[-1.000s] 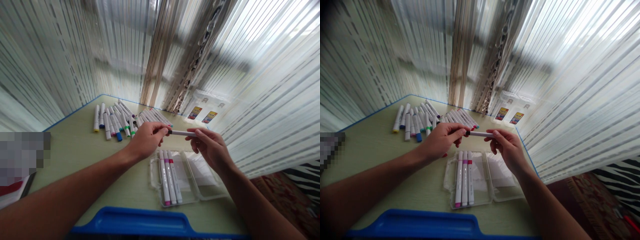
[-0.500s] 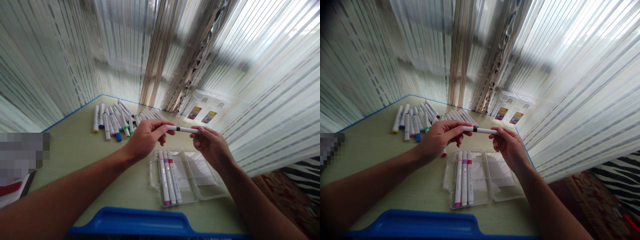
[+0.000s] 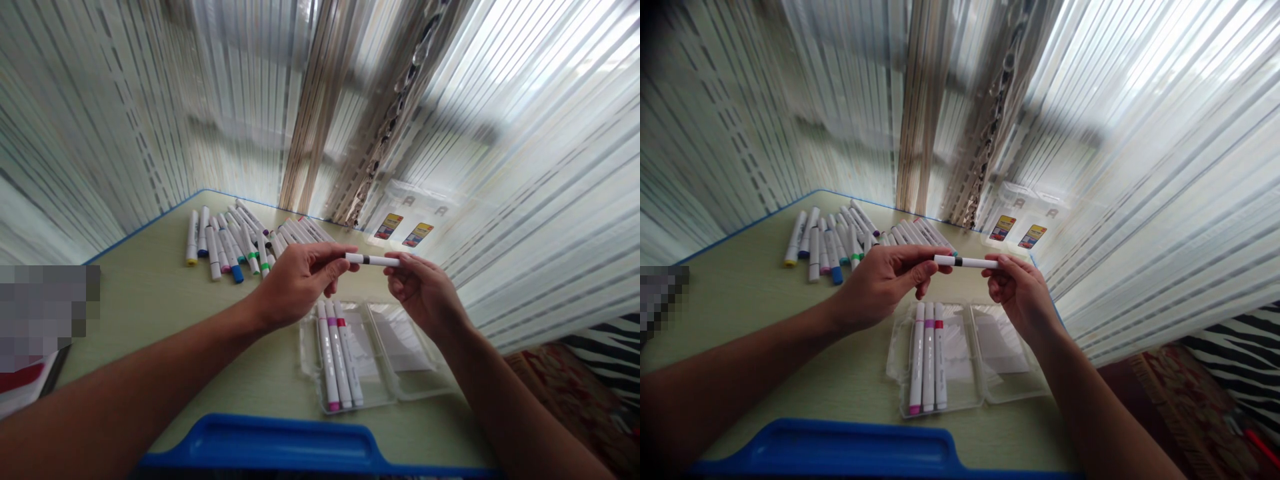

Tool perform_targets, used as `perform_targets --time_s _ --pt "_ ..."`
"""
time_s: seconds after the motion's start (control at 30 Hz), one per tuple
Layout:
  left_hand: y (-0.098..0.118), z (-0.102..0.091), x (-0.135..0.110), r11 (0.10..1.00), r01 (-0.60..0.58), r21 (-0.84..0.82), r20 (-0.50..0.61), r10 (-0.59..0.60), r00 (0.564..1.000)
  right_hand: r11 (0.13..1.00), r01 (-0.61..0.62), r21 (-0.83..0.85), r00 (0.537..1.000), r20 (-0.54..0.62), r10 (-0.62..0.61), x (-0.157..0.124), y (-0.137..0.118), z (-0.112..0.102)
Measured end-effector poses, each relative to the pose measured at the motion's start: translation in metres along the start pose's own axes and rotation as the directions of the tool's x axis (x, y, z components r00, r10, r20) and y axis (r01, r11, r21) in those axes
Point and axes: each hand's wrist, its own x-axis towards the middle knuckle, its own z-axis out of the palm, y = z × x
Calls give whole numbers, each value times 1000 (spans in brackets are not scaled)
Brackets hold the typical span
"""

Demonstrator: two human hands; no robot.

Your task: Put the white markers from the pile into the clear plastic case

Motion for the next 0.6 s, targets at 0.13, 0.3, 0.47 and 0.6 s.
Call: perform_targets --time_s 0.13,0.3,0.47,0.6 --pt "-1 -1 0 1000 -13 12 10 12 1000 999 39 -21 999 9 -39 -1 1 -1" --pt "-1 -2 2 997 66 47 -50 -63 997 995 91 -49 995 40 -90 -3 2 2" --pt "-1 -2 4 989 131 73 -100 -123 987 993 100 -70 994 52 -96 -5 2 4" --pt "0 -1 4 986 152 70 -107 -144 984 993 91 -75 995 43 -88 -5 2 5"
